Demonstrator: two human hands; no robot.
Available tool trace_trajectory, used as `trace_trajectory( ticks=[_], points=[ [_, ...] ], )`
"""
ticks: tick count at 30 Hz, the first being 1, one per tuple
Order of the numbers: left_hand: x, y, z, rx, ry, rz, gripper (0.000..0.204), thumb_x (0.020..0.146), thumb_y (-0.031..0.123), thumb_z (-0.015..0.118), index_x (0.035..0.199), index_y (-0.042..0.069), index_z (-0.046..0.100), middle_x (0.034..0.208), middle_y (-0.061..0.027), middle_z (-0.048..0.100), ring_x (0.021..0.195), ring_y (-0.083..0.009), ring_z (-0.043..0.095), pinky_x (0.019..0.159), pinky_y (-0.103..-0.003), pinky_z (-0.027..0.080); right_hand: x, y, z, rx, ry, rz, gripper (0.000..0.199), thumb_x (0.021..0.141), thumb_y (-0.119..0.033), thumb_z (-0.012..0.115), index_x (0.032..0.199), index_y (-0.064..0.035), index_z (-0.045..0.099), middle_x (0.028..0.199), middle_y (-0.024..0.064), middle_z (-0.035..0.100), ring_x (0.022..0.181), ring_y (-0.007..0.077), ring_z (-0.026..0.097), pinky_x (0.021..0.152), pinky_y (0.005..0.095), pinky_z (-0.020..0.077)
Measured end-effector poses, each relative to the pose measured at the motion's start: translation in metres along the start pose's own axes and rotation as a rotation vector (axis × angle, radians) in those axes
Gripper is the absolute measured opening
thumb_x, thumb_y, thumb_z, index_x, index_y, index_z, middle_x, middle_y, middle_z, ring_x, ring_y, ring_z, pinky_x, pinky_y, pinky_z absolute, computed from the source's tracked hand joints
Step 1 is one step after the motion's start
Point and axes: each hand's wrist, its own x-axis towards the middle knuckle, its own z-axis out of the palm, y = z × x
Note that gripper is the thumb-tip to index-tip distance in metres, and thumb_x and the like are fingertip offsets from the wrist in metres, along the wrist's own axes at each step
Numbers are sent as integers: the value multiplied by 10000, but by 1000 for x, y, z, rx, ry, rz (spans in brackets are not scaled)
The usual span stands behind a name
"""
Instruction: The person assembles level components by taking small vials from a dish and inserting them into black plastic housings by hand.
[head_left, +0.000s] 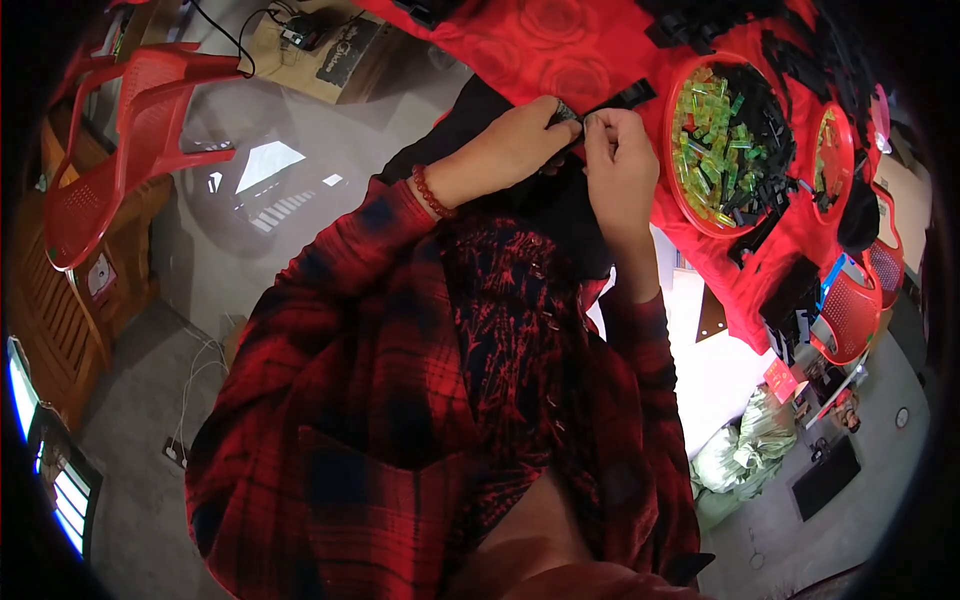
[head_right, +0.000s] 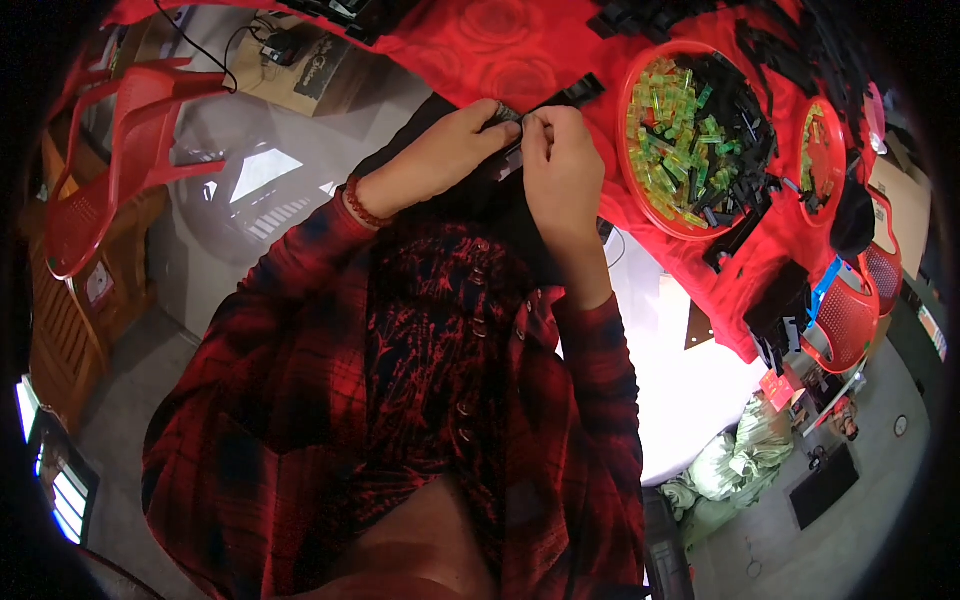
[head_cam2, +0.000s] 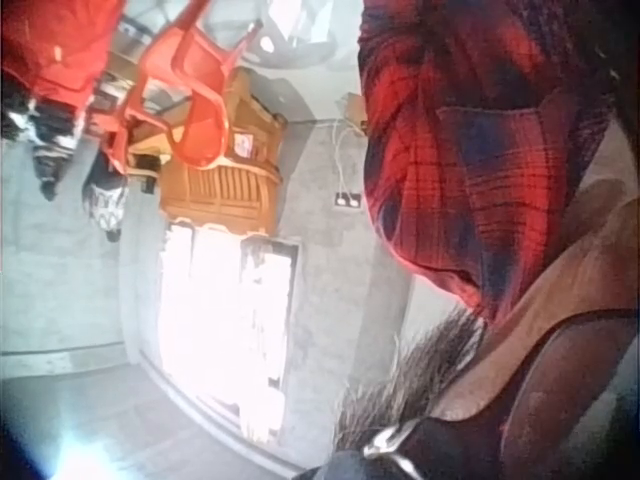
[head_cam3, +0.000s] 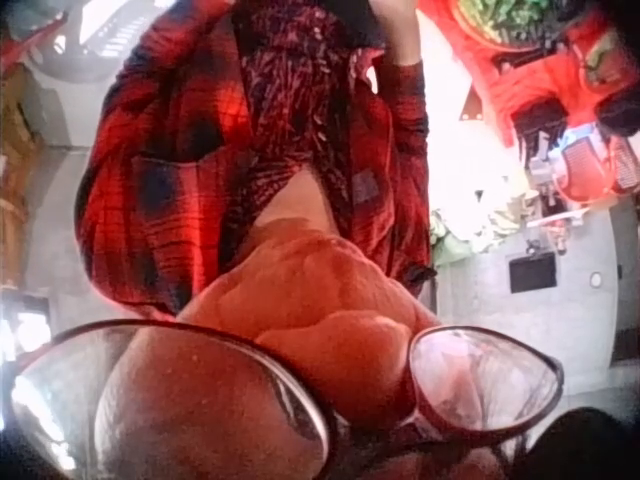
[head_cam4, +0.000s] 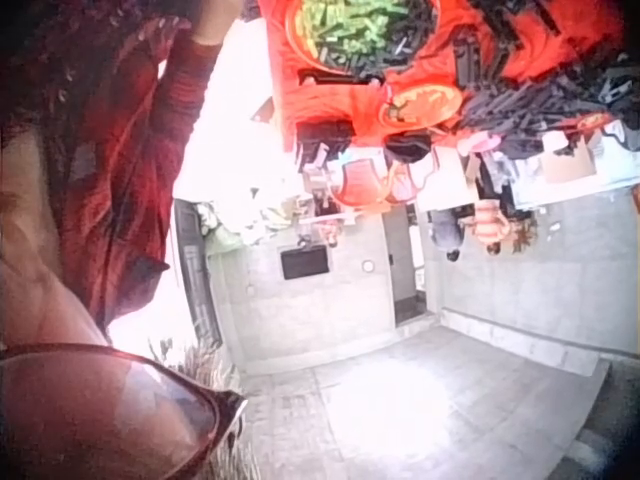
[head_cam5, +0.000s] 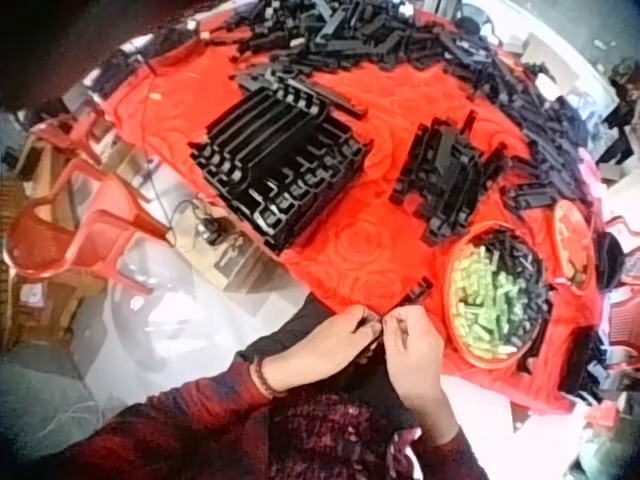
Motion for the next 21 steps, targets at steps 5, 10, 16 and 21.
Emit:
trace_trajectory(
  ticks=[5,10,16,21],
  points=[
    [-2,-2,2,104,50,157,252,962,214,541,946,-38,535,752,-143,614,664,-214,626,625,-344,491,-9,10,8,-96,103,-160,109,936,-119,606,987,-23,597,838,131,622,729,255,619,659,359,486],
    [-5,-16,8,234,178,306,240,948,206,565,941,-32,538,835,-222,606,778,-383,622,679,-434,492,-18,23,16,62,125,-118,102,970,-90,586,997,8,590,847,64,630,672,84,575,545,233,491],
    [-11,-19,9,370,268,426,258,942,230,597,918,-24,559,873,-238,608,847,-433,605,717,-480,486,-27,21,18,-34,204,-286,100,959,-84,609,1005,5,600,834,73,635,667,108,587,586,250,494],
    [-14,-18,8,416,227,368,275,945,253,600,918,-19,568,881,-231,617,842,-431,613,715,-482,497,-28,17,20,-102,253,-346,93,944,-76,626,995,1,611,825,96,645,667,155,601,618,290,490]
  ],
)
